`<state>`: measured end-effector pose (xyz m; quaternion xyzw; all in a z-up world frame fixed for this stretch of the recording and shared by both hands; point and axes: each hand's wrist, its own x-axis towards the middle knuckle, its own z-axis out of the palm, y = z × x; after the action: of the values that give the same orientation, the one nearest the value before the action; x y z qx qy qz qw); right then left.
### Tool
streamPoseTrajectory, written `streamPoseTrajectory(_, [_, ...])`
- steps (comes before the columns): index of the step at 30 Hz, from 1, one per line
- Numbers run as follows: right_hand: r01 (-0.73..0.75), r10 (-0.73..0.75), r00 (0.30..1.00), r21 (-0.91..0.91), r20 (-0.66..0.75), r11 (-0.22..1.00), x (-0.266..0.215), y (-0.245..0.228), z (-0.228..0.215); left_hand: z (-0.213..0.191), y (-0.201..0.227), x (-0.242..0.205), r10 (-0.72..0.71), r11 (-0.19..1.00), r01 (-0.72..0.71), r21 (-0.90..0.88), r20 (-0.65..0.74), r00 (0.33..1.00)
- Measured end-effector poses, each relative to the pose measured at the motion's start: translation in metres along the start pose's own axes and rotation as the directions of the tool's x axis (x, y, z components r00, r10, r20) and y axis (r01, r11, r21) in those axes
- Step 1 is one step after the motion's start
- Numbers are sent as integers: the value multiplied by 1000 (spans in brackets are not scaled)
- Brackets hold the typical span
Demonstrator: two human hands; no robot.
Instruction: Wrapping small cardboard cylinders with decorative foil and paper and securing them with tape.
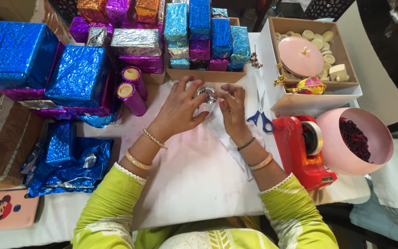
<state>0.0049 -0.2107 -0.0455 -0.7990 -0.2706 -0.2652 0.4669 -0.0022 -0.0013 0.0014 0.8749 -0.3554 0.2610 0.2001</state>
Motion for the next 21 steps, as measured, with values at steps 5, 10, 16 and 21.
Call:
streamPoseTrajectory(5, [20,-19,1000,-35,15,999,0,1,0,-7,2,2,31,998,-30,47,-16,999])
streamPoseTrajectory(10, [56,-47,997,-173,55,983,3,-5,-2,-6,2,2,44,991,-47,126,28,999])
streamPoseTrajectory(16, [119,-96,992,-307,87,944,7,-15,-5,-8,5,3,41,989,-44,140,24,999])
streamPoseTrajectory(21, [119,-98,992,-319,82,940,8,-20,-4,-8,4,3,13,993,-20,118,56,998])
